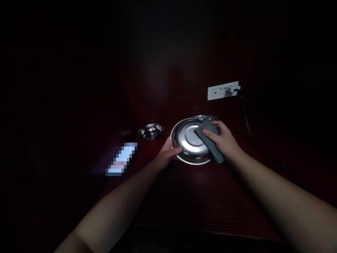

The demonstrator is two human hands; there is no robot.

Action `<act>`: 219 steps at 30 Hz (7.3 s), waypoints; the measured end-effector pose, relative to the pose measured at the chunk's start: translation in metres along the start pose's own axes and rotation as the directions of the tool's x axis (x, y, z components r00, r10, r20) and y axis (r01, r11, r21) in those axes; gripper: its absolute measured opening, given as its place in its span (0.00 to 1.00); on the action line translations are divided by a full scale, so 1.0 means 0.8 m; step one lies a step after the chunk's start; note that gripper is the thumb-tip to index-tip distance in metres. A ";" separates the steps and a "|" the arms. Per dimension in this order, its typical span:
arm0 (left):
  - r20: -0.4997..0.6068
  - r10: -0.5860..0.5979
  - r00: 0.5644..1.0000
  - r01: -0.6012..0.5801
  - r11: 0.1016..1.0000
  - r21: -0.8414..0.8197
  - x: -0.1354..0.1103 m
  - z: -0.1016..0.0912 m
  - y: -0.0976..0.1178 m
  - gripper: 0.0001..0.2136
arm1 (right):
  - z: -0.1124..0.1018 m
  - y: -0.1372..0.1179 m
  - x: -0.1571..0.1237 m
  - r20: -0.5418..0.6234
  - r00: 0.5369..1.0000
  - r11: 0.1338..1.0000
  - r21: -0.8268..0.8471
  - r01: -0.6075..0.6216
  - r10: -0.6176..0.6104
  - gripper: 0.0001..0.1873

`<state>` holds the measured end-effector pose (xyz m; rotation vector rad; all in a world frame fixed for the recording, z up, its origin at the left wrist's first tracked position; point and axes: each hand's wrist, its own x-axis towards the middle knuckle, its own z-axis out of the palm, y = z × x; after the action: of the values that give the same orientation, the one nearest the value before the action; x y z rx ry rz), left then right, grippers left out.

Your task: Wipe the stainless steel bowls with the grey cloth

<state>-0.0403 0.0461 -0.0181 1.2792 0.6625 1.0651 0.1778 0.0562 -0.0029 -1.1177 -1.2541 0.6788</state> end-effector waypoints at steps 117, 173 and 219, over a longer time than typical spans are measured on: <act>0.000 0.014 1.000 -0.014 0.999 -0.047 0.005 -0.007 0.000 0.31 | 0.002 -0.007 -0.004 0.074 0.994 0.994 0.066 -0.086 0.081 0.15; -0.085 0.000 0.996 -0.003 1.000 -0.030 0.008 -0.007 -0.001 0.27 | 0.001 -0.006 -0.003 0.134 0.988 0.997 0.002 -0.083 0.082 0.18; -0.090 0.042 0.995 -0.040 0.999 0.018 0.014 -0.012 -0.006 0.24 | 0.000 -0.008 -0.006 0.202 0.979 0.998 -0.059 0.023 -0.010 0.14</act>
<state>-0.0433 0.0604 -0.0228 1.2693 0.7169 1.1585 0.1756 0.0500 0.0012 -1.1079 -1.4641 0.7602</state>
